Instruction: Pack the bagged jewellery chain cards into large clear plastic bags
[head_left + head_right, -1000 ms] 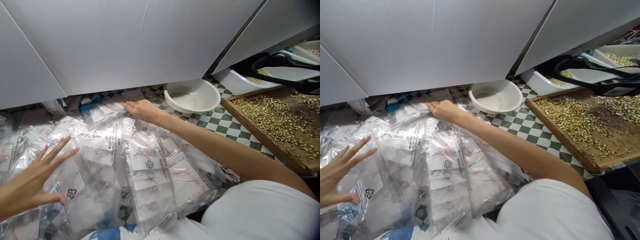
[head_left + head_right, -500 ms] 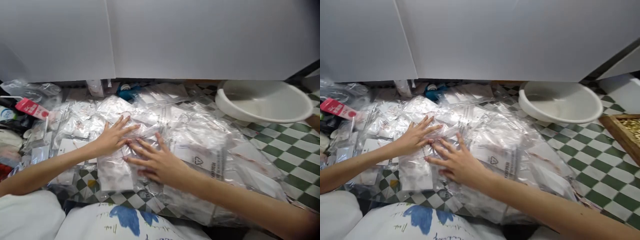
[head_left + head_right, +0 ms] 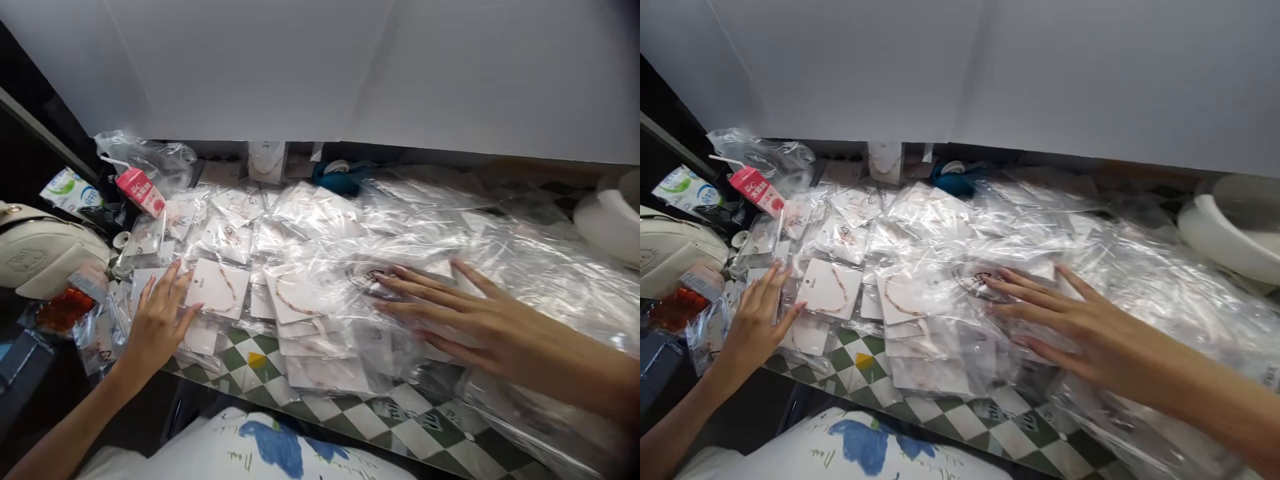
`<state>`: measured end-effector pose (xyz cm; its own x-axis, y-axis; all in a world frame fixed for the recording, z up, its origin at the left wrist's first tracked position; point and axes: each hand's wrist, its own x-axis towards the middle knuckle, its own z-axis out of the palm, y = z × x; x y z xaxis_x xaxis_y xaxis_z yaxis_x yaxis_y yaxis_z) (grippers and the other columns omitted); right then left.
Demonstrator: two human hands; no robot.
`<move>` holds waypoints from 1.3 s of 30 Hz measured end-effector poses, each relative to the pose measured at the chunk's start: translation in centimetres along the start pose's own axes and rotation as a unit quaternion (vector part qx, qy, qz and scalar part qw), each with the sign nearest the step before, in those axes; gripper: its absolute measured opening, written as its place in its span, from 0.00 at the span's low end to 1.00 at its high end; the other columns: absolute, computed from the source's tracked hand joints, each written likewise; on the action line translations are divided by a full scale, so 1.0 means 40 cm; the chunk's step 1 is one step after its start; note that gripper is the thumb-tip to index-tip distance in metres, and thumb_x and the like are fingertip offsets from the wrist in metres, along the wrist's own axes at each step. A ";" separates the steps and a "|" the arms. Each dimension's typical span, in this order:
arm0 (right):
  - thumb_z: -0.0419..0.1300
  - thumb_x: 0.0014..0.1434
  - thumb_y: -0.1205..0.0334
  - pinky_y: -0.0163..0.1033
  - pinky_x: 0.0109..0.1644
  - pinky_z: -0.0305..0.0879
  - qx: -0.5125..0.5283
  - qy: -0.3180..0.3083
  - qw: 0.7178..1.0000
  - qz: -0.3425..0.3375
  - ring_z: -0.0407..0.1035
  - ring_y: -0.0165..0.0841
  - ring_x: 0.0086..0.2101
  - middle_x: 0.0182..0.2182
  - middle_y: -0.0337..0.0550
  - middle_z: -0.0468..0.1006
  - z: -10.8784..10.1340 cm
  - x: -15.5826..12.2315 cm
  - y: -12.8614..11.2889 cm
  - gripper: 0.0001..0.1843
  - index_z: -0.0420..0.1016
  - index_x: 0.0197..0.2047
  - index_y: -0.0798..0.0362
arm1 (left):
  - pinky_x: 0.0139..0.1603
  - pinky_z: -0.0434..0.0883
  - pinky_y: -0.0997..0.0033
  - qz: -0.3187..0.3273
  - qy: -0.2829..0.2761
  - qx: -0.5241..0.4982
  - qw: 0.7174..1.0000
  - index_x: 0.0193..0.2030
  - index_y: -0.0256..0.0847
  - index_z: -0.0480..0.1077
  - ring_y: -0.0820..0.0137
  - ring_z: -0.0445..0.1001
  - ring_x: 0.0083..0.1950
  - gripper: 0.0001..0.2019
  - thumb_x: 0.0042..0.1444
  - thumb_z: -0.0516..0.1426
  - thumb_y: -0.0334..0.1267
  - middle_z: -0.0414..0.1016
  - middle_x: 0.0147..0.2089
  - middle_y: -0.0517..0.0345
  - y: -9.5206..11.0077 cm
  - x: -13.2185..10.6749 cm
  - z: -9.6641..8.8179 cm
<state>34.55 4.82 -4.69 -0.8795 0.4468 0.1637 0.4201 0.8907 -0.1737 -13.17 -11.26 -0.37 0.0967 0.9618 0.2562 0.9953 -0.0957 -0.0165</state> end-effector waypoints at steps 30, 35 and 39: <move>0.54 0.76 0.63 0.76 0.76 0.40 0.044 -0.059 0.975 -0.212 0.65 0.46 0.68 0.69 0.49 0.71 0.070 0.697 -0.111 0.18 0.73 0.65 0.48 | 0.80 0.54 0.36 -0.077 0.077 -0.140 0.984 0.68 0.36 0.61 0.50 0.60 0.79 0.24 0.70 0.60 0.39 0.65 0.74 0.33 -0.141 -0.086 0.044; 0.55 0.75 0.57 0.65 0.69 0.61 0.059 0.010 0.983 -0.176 0.76 0.44 0.57 0.55 0.49 0.83 0.049 0.724 -0.161 0.13 0.77 0.54 0.51 | 0.76 0.65 0.47 -0.054 0.075 -0.056 0.994 0.70 0.36 0.64 0.50 0.72 0.71 0.33 0.63 0.68 0.44 0.73 0.69 0.35 -0.151 -0.177 -0.044; 0.53 0.76 0.60 0.58 0.66 0.65 0.032 0.048 0.978 -0.202 0.78 0.40 0.49 0.48 0.47 0.83 0.063 0.748 -0.220 0.10 0.74 0.48 0.53 | 0.68 0.72 0.46 -0.068 0.002 -0.018 0.998 0.75 0.36 0.58 0.46 0.74 0.69 0.42 0.62 0.66 0.54 0.73 0.68 0.34 -0.198 -0.264 -0.052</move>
<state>3.98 10.12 -0.69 -0.9445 0.0686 0.3212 0.0258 0.9904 -0.1357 -22.08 -21.19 -0.94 -0.0389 0.9653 0.2581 0.9982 0.0260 0.0533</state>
